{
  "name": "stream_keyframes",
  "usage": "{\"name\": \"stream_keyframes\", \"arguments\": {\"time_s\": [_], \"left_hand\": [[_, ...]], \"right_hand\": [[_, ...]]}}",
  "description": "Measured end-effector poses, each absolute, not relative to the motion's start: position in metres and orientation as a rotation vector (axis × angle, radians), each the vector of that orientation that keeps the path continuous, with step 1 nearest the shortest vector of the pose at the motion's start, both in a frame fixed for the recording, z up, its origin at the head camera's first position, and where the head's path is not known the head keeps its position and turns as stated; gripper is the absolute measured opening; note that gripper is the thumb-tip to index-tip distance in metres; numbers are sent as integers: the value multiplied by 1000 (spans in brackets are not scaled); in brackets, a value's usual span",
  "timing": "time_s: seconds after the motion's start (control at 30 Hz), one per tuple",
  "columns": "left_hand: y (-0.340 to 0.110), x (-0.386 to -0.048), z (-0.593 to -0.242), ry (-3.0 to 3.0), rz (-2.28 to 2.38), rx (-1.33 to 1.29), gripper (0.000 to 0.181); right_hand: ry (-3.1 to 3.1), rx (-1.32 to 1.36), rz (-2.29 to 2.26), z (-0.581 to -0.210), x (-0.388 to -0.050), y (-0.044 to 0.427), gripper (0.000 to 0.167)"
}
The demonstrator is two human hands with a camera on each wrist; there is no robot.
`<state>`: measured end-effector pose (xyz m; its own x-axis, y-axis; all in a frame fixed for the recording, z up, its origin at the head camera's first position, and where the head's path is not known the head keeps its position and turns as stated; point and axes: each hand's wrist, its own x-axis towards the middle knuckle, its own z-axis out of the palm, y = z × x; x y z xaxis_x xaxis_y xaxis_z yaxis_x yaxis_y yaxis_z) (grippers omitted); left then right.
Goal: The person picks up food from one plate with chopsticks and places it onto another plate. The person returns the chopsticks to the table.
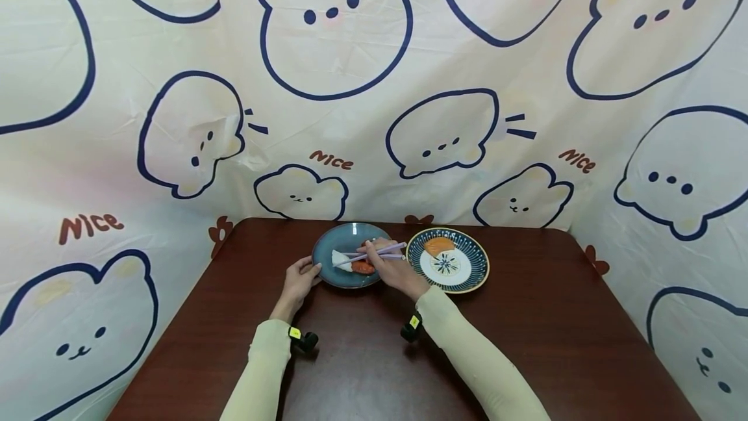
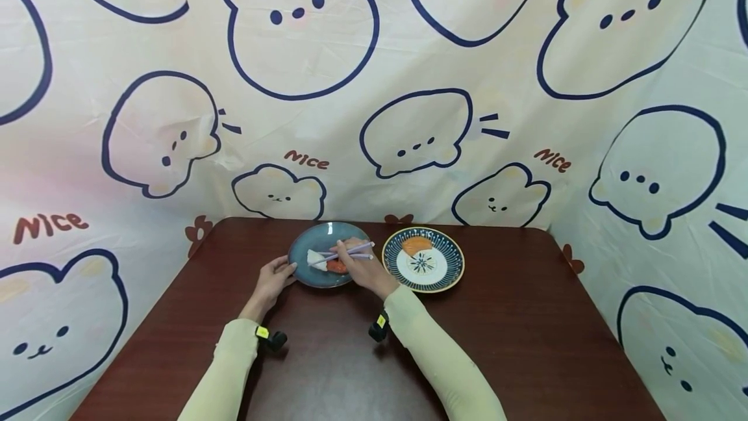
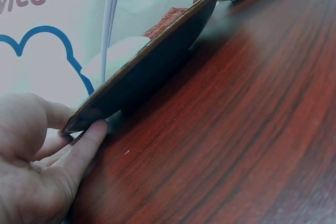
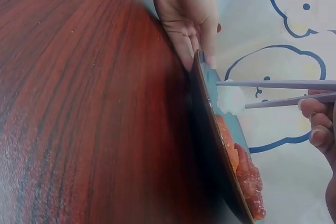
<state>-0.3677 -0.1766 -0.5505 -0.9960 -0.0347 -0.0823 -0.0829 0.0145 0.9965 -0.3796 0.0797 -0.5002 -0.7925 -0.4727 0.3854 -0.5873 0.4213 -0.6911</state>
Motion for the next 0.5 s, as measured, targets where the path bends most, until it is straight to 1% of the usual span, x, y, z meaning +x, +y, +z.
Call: {"name": "stream_keyframes", "arguments": {"time_s": [0.13,0.47,0.5], "left_hand": [[-177,-370,-553,2214,2181,-135,48],[-177,-371,-555,2234,2172,-133,47],[-177,-371,-555,2232,2173,-133,47]], "right_hand": [[-2594,944,1327,-502,-380,79,59],[-2523,1006,1270,-503,-381,79,45],[-2521,1005,1268,-503,-380,80,47]]}}
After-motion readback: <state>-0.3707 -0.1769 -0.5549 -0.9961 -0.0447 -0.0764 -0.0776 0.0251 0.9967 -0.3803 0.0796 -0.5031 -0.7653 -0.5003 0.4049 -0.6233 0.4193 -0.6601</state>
